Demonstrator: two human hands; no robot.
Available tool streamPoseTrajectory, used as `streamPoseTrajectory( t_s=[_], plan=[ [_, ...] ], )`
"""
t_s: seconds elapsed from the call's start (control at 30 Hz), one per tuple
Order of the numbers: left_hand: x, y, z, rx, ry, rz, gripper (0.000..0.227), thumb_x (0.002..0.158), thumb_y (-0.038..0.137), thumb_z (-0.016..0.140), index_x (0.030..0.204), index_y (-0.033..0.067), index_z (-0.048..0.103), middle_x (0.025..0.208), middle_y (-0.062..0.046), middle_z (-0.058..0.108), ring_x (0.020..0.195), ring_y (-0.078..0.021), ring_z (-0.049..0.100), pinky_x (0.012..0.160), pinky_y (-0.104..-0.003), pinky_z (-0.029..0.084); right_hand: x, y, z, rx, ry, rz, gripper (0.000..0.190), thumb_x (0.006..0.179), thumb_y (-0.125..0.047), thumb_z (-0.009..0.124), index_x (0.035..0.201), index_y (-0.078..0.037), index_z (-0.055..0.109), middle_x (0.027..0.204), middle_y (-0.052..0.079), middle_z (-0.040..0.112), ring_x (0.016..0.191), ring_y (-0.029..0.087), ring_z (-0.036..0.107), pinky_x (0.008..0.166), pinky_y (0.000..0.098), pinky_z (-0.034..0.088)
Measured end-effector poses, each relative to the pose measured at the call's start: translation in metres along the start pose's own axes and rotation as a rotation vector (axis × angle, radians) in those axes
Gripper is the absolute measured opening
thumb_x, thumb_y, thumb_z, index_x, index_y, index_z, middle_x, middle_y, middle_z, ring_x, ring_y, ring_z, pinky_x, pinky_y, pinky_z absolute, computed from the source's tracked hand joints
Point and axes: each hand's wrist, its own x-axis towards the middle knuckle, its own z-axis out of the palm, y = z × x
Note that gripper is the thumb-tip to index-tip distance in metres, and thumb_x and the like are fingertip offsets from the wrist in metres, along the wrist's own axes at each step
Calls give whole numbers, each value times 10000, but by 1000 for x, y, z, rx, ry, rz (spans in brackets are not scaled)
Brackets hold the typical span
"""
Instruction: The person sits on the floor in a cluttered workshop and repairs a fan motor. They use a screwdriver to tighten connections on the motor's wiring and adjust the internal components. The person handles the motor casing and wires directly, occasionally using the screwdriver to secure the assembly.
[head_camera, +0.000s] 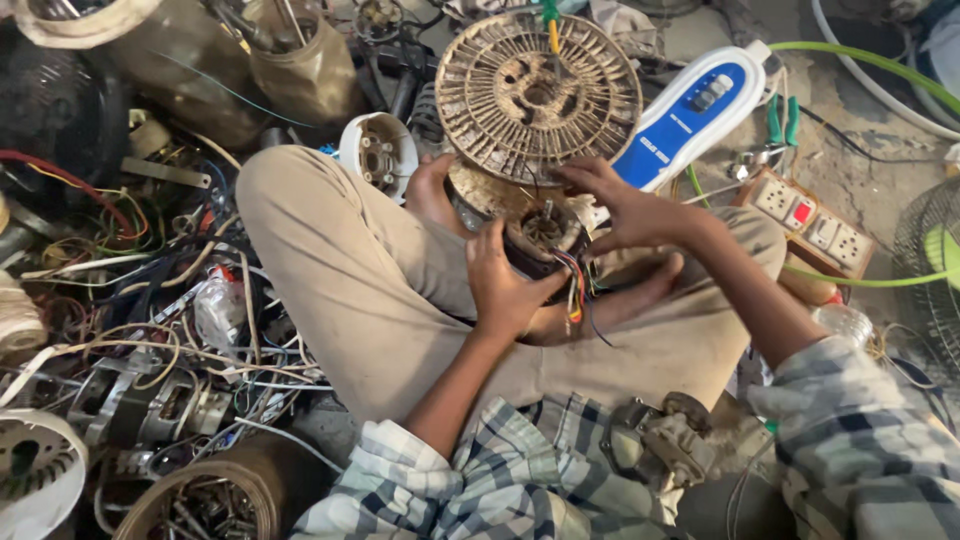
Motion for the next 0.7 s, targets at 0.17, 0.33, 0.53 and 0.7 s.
streamPoseTrajectory(
  t_s=[0.17,0.33,0.53,0.7],
  plan=[
    [1,16,-3,32,-42,71,984,599,372,946,1387,8,483,1278,-182,600,1194,-416,534,1043,-509,442,-10,3,-3,-186,9,-81,914,662,-113,814,1503,-152,460,1548,160,412,1385,312,472,1123,409,456],
    [4,24,-4,53,21,113,954,630,376,933,1391,9,491,1300,-176,614,1194,-409,565,1047,-497,460,-34,13,-1,356,92,-96,648,889,-106,674,1515,-99,505,1575,128,474,1426,272,544,1107,393,532],
    [3,14,-4,81,47,87,950,636,405,907,1385,-14,499,1296,-199,624,1202,-416,587,1049,-499,475,-30,29,33,539,42,-97,825,849,55,667,1578,-7,287,1606,161,388,1485,265,403,1186,407,380],
    [3,2,-3,137,11,173,999,670,460,901,1394,-68,457,1293,-246,598,1191,-451,575,1004,-520,494,-40,33,75,543,322,-20,756,875,9,711,1537,23,346,1517,154,500,1412,237,505,1135,363,461]
  ],
)
